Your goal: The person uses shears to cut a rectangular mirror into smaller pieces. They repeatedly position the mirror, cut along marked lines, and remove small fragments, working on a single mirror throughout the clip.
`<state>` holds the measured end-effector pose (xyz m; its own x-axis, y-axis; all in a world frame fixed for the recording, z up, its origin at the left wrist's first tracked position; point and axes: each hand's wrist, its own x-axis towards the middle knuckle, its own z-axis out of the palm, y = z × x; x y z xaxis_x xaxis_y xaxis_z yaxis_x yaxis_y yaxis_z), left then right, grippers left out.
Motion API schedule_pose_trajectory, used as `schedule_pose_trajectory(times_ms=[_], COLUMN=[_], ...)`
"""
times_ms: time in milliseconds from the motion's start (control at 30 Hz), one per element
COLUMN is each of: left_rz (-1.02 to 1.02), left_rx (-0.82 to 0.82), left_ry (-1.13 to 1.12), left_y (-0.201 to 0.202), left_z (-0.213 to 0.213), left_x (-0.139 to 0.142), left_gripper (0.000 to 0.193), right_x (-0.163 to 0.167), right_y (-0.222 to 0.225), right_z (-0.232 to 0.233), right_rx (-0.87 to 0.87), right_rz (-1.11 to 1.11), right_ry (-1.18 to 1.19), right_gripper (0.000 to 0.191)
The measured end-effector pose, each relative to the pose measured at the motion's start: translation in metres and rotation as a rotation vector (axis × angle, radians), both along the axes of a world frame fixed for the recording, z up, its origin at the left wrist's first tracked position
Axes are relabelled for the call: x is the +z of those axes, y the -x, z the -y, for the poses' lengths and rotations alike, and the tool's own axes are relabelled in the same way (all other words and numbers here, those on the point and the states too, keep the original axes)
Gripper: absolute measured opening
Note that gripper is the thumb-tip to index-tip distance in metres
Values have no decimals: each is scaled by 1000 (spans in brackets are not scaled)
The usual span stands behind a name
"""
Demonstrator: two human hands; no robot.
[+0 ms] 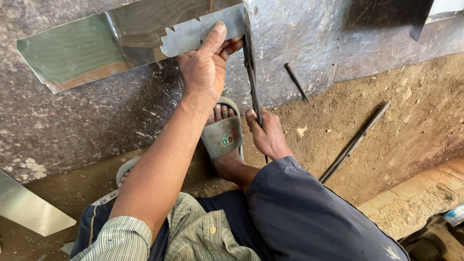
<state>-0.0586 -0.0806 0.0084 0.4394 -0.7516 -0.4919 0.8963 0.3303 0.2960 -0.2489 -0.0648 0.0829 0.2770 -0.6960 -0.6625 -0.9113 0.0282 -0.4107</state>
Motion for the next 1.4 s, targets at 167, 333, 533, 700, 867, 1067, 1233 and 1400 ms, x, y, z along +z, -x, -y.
schedule_pose_trajectory(times_ms=[167, 333, 533, 700, 867, 1067, 1233, 1400], left_rz=[-20, 3, 34, 70, 115, 703, 867, 1124], left_rx=[15, -11, 13, -18, -273, 47, -314, -213], left_ry=[-20, -34, -38, -81, -370, -308, -748, -561], left_y=[4, 5, 5, -23, -75, -96, -138, -151], left_z=[1, -2, -2, -7, -39, -66, -75, -82], left_x=[1, 1, 3, 7, 2, 3, -28, -65], left_gripper=[24, 25, 30, 35, 36, 40, 13, 12], right_x=[3, -1, -4, 4, -50, -52, -23, -24], right_y=[-6, -7, 3, 62, 129, 157, 121, 79], right_z=[5, 3, 2, 7, 17, 35, 58, 85], right_rx=[-18, 2, -40, -188, 251, 473, 375, 471], right_rz=[101, 23, 156, 238, -368, -483, -195, -280], right_ry=[13, 6, -75, -482, -463, -319, -545, -659], right_gripper=[43, 53, 40, 31, 47, 50, 61, 69])
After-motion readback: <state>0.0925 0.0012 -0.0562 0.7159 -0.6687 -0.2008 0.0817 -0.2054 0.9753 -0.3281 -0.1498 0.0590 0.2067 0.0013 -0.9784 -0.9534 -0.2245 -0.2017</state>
